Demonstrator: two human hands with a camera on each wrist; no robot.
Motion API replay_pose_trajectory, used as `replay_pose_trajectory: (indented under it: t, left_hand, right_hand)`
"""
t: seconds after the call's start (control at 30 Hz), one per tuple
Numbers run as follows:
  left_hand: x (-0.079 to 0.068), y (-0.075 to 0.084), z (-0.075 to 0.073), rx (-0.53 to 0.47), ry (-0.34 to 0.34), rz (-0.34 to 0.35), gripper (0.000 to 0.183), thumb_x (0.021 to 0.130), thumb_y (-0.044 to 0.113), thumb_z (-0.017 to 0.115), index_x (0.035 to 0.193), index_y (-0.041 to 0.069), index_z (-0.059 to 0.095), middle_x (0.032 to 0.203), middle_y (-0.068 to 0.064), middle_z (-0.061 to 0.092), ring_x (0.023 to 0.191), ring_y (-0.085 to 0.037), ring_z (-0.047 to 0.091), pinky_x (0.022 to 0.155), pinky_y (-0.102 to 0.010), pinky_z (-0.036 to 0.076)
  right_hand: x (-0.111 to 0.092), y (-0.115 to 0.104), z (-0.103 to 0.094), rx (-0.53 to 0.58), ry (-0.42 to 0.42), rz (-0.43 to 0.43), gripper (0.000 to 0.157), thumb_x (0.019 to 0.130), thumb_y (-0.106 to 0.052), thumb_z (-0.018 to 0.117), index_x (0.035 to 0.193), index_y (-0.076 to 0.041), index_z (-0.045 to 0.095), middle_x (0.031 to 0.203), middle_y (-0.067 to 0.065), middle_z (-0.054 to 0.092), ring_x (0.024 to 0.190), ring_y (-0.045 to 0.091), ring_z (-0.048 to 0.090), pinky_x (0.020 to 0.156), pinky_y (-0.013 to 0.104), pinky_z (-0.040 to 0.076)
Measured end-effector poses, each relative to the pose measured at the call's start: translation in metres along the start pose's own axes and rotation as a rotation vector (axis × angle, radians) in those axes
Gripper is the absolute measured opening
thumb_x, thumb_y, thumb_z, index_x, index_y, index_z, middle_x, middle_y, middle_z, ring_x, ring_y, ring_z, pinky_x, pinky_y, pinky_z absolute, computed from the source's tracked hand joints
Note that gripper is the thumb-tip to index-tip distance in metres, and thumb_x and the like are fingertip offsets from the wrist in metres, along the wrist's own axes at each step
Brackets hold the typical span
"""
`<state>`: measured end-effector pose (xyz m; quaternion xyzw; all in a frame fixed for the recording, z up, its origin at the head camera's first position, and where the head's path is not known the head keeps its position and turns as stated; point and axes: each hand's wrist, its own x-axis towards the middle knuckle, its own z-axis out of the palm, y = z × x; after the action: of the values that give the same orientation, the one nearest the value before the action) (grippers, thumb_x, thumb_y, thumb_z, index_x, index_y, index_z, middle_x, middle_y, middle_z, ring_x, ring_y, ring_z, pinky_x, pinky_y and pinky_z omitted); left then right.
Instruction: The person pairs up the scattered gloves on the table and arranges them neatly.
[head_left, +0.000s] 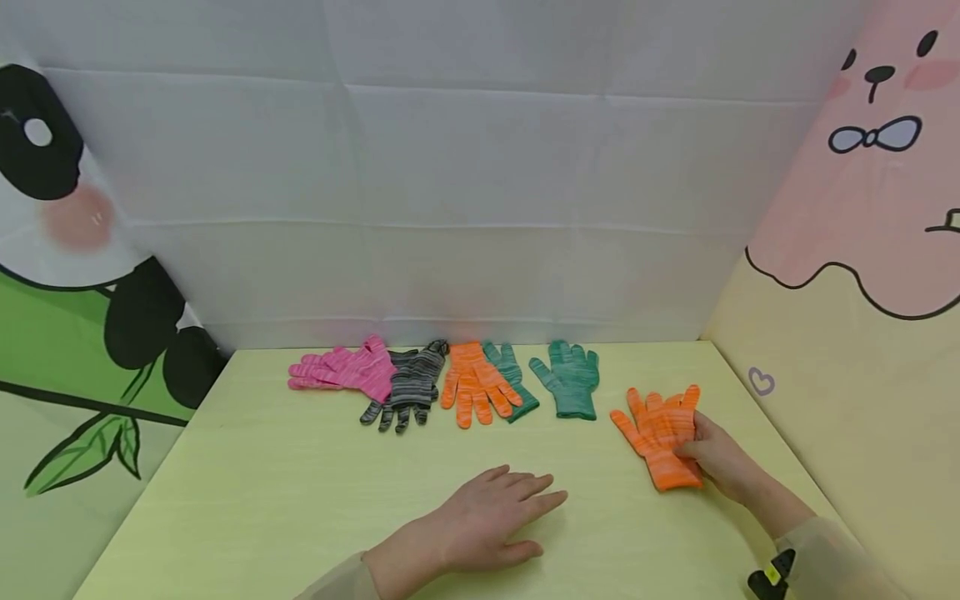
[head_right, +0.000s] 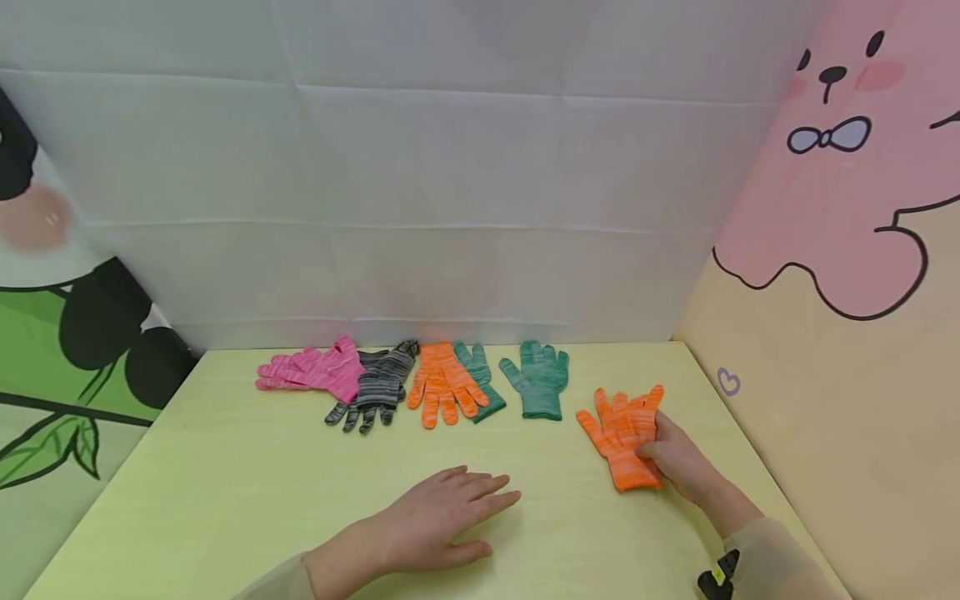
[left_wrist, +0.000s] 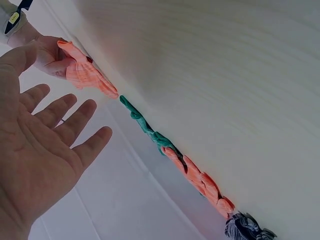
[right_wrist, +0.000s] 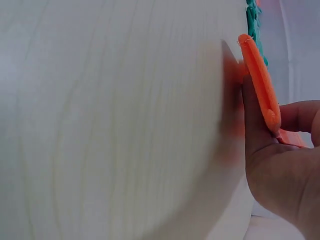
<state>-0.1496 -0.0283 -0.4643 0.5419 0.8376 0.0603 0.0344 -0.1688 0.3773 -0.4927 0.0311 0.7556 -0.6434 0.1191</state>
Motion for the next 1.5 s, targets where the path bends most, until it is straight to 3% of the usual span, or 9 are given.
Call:
replay_pose_trajectory:
  t: [0.1, 0.23, 0.37, 0.5, 0.8, 0.9, 1.07, 1.23, 1.5]
  left_hand:
    - [0.0, 0.001, 0.0, -0.008, -0.002, 0.004, 0.069, 0.102, 0.051, 0.058, 0.162, 0.028, 0.033, 0.161, 0.001, 0.04, 0.143, -0.014, 0.042, 0.114, -0.048, 0.038]
    - [0.001, 0.002, 0.0, -0.013, -0.007, 0.006, 0.069, 0.102, 0.051, 0.058, 0.162, 0.029, 0.032, 0.161, 0.001, 0.04, 0.143, -0.014, 0.042, 0.114, -0.048, 0.038]
    - [0.002, 0.002, 0.002, -0.018, -0.009, 0.008, 0.069, 0.102, 0.051, 0.057, 0.162, 0.028, 0.032, 0.162, 0.001, 0.039, 0.143, -0.014, 0.042, 0.114, -0.047, 0.038]
    - [0.002, 0.003, 0.003, -0.013, -0.006, 0.008, 0.069, 0.102, 0.051, 0.058, 0.162, 0.029, 0.031, 0.162, 0.001, 0.039, 0.143, -0.013, 0.042, 0.114, -0.047, 0.038]
    - [0.004, 0.004, 0.004, -0.015, -0.003, 0.003, 0.07, 0.102, 0.051, 0.058, 0.162, 0.029, 0.031, 0.162, 0.002, 0.039, 0.143, -0.014, 0.042, 0.114, -0.047, 0.038]
    - [0.004, 0.004, 0.004, -0.014, -0.008, 0.006, 0.07, 0.102, 0.051, 0.058, 0.162, 0.029, 0.031, 0.162, 0.001, 0.039, 0.143, -0.014, 0.042, 0.114, -0.047, 0.038]
    - [0.003, 0.005, 0.004, -0.021, -0.015, 0.01, 0.07, 0.102, 0.051, 0.058, 0.162, 0.028, 0.032, 0.162, 0.001, 0.039, 0.143, -0.014, 0.042, 0.114, -0.048, 0.038]
    - [0.004, 0.005, 0.005, -0.027, -0.016, 0.018, 0.07, 0.102, 0.051, 0.058, 0.163, 0.029, 0.03, 0.162, 0.001, 0.038, 0.143, -0.014, 0.041, 0.114, -0.048, 0.038]
    - [0.005, 0.006, 0.005, -0.039, -0.017, 0.008, 0.07, 0.102, 0.051, 0.058, 0.162, 0.028, 0.032, 0.162, 0.0, 0.039, 0.144, -0.014, 0.041, 0.114, -0.049, 0.038]
  right_hand:
    - [-0.002, 0.0, 0.001, 0.002, -0.005, 0.009, 0.072, 0.097, 0.008, 0.048, 0.156, 0.007, 0.007, 0.104, 0.011, 0.057, 0.075, 0.016, 0.056, 0.064, 0.029, 0.054]
    - [-0.004, 0.002, 0.002, -0.02, 0.007, 0.03, 0.08, 0.097, 0.006, 0.05, 0.159, 0.005, -0.001, 0.104, 0.013, 0.054, 0.073, 0.016, 0.052, 0.062, 0.029, 0.051]
    - [-0.007, 0.003, 0.001, -0.041, 0.014, 0.034, 0.089, 0.097, 0.005, 0.051, 0.16, 0.002, -0.012, 0.116, 0.019, 0.056, 0.078, 0.018, 0.057, 0.066, 0.03, 0.054]
    - [-0.011, 0.003, 0.0, -0.084, 0.024, 0.034, 0.091, 0.098, 0.001, 0.056, 0.159, 0.004, -0.012, 0.125, 0.026, 0.057, 0.089, 0.021, 0.064, 0.073, 0.034, 0.058]
    - [-0.029, -0.008, -0.012, -0.313, 0.047, 0.053, 0.098, 0.102, -0.019, 0.064, 0.157, 0.009, -0.013, 0.14, 0.042, 0.044, 0.098, 0.027, 0.068, 0.079, 0.037, 0.06]
    - [-0.036, -0.012, -0.019, -0.539, 0.062, -0.002, 0.09, 0.102, -0.021, 0.064, 0.158, 0.012, 0.001, 0.137, 0.042, 0.047, 0.102, 0.037, 0.068, 0.079, 0.045, 0.06]
    - [-0.042, -0.008, -0.027, -1.019, 0.104, -0.249, 0.072, 0.096, -0.026, 0.072, 0.153, 0.004, 0.04, 0.146, 0.035, 0.045, 0.126, 0.057, 0.047, 0.094, 0.068, 0.046]
    - [-0.041, 0.0, -0.02, -1.034, 0.013, -0.314, 0.073, 0.091, -0.038, 0.076, 0.15, -0.004, 0.051, 0.157, 0.03, 0.036, 0.142, 0.059, 0.025, 0.106, 0.077, 0.025]
    - [-0.033, 0.006, -0.02, -1.085, -0.076, -0.242, 0.08, 0.09, -0.046, 0.074, 0.153, -0.005, 0.047, 0.157, 0.027, 0.038, 0.143, 0.058, 0.025, 0.108, 0.079, 0.018]
